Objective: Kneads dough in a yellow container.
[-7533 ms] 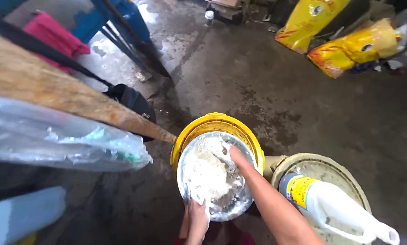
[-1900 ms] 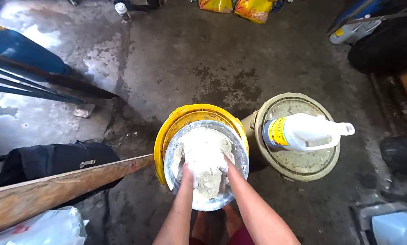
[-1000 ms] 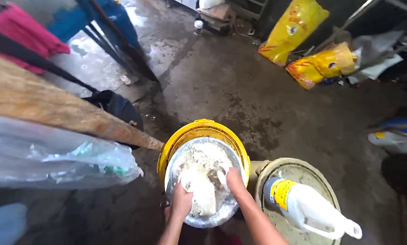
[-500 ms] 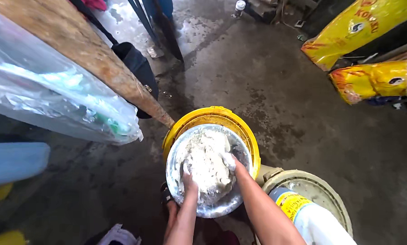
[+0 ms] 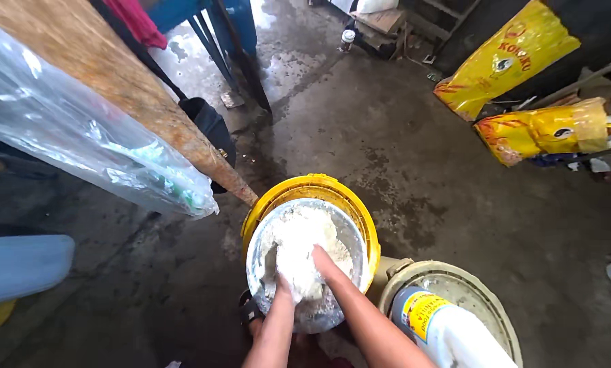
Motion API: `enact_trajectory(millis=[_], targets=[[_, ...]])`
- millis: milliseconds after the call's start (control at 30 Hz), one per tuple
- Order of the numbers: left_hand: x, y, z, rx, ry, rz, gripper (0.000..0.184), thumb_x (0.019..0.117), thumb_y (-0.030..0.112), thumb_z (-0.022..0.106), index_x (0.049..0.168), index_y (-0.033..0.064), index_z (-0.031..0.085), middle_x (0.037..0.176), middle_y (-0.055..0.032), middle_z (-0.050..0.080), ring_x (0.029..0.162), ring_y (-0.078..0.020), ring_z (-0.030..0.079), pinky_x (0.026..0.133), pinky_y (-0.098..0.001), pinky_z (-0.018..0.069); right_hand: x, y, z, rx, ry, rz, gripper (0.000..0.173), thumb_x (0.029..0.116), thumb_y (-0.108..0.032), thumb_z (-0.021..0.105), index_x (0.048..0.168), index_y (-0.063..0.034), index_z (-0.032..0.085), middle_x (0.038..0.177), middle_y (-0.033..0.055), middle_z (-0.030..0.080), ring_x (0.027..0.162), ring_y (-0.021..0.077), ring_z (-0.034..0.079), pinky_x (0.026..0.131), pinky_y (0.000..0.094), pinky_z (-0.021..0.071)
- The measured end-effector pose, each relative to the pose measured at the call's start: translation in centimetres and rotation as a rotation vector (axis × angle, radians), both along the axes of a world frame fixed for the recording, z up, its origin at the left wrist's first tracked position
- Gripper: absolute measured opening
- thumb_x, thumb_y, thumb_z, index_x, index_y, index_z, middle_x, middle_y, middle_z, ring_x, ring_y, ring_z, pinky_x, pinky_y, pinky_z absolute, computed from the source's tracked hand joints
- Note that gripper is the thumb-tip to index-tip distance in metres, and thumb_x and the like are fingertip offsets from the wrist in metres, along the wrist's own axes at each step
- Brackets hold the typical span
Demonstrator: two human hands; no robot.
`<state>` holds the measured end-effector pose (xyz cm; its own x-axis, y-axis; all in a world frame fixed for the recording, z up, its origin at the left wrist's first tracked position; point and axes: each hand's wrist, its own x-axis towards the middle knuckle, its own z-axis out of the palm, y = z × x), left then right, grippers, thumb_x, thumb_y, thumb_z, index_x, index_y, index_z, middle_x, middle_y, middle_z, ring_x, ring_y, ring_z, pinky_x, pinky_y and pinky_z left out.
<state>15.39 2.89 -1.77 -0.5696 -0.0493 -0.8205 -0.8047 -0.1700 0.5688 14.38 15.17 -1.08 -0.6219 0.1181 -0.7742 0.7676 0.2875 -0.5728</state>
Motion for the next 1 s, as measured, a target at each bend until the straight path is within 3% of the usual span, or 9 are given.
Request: enact_trajectory(millis=[133, 200, 267, 367, 433, 533, 700, 833, 1000], targets=[[-0.5, -0.3, 3.6, -0.160, 0.017, -0.273, 0.052, 0.1142, 0.029, 0.022, 0.150, -0.0057, 0.038, 0.151, -0.0278, 0.044, 0.137, -0.0337, 0.045, 0.113, -0.0496, 0.0368, -0.2, 0.9, 1.6, 0.258, -0.040, 0.201, 0.039, 0.1068, -0.008, 0.044, 0.139, 0.0114, 0.054, 0.145, 0.0301, 0.054, 0.139, 0.0416, 0.050, 0.117, 0.0533, 0.0385], [-1.1, -0.4, 4.4, -0.211, 0.128, -0.509, 0.045, 0.1123, 0.013, 0.029, 0.150, -0.0106, 0.038, 0.152, -0.0317, 0.043, 0.142, -0.0364, 0.043, 0.119, -0.0470, 0.0327, 0.4, 1.5, 2.7, 0.326, -0.080, 0.151, 0.041, 0.1069, -0.008, 0.042, 0.142, 0.0113, 0.051, 0.150, 0.0295, 0.049, 0.143, 0.0410, 0.046, 0.119, 0.0519, 0.0367], [-1.9, -1.0, 4.5, -0.301, 0.341, -0.801, 0.044, 0.1006, -0.002, 0.048, 0.143, -0.0131, 0.046, 0.142, -0.0320, 0.053, 0.135, -0.0357, 0.051, 0.116, -0.0457, 0.0386, 2.2, 1.1, 3.3, 0.367, -0.067, -0.016, 0.042, 0.1053, -0.006, 0.044, 0.142, 0.0124, 0.051, 0.149, 0.0302, 0.049, 0.143, 0.0401, 0.046, 0.120, 0.0492, 0.0359], [-4.7, -1.1, 5.0, -0.533, 0.556, -1.251, 0.058, 0.0869, 0.010, 0.069, 0.139, -0.0102, 0.054, 0.145, -0.0292, 0.052, 0.139, -0.0378, 0.049, 0.118, -0.0493, 0.0372, 5.5, -1.8, 3.2, 0.392, -0.161, -0.213, 0.046, 0.1010, -0.006, 0.053, 0.142, 0.0161, 0.048, 0.151, 0.0342, 0.045, 0.146, 0.0423, 0.041, 0.122, 0.0482, 0.0333], [-7.7, -0.1, 4.7, -0.731, 0.546, -1.597, 0.063, 0.0915, 0.027, 0.070, 0.144, -0.0025, 0.054, 0.155, -0.0287, 0.042, 0.143, -0.0416, 0.043, 0.119, -0.0531, 0.0336, 7.1, -4.3, 1.6, 0.433, -0.240, -0.319, 0.054, 0.0993, -0.014, 0.060, 0.143, 0.0141, 0.047, 0.151, 0.0331, 0.045, 0.147, 0.0414, 0.040, 0.123, 0.0477, 0.0327], [-12.0, 1.4, 2.2, -0.794, 0.533, -1.827, 0.070, 0.0951, 0.033, 0.068, 0.153, 0.0021, 0.044, 0.160, -0.0288, 0.034, 0.145, -0.0433, 0.039, 0.118, -0.0553, 0.0341, 7.5, -6.9, -1.6, 0.482, -0.181, -0.595, 0.071, 0.0949, -0.027, 0.070, 0.148, 0.0112, 0.043, 0.151, 0.0336, 0.045, 0.147, 0.0417, 0.040, 0.123, 0.0477, 0.0307], [-14.1, 1.3, -0.9, -0.509, 0.584, -1.745, 0.073, 0.0909, 0.018, 0.071, 0.152, -0.0062, 0.039, 0.151, -0.0281, 0.047, 0.142, -0.0381, 0.046, 0.119, -0.0509, 0.0362, 5.5, -6.1, -4.4, 0.231, 0.046, -1.209, 0.057, 0.1023, -0.010, 0.059, 0.151, 0.0096, 0.038, 0.151, 0.0287, 0.048, 0.142, 0.0331, 0.046, 0.120, 0.0442, 0.0359], [-12.3, -0.1, -3.2, -0.147, 0.408, -1.321, 0.046, 0.1020, 0.003, 0.046, 0.145, -0.0122, 0.043, 0.139, -0.0316, 0.055, 0.131, -0.0338, 0.054, 0.114, -0.0456, 0.0409, 4.7, -6.4, -4.3, -0.051, 0.092, -1.438, 0.043, 0.1116, -0.018, 0.041, 0.148, 0.0039, 0.046, 0.145, 0.0237, 0.055, 0.133, 0.0275, 0.055, 0.113, 0.0433, 0.0442], [-11.0, -0.9, -3.1, -0.073, 0.080, -1.058, 0.049, 0.1140, 0.026, 0.026, 0.152, -0.0035, 0.037, 0.150, -0.0259, 0.047, 0.135, -0.0315, 0.048, 0.112, -0.0485, 0.0396, 3.8, -7.2, -2.6, -0.092, 0.105, -1.438, 0.041, 0.1099, -0.010, 0.042, 0.147, 0.0082, 0.044, 0.143, 0.0265, 0.054, 0.130, 0.0262, 0.055, 0.111, 0.0386, 0.0445]])
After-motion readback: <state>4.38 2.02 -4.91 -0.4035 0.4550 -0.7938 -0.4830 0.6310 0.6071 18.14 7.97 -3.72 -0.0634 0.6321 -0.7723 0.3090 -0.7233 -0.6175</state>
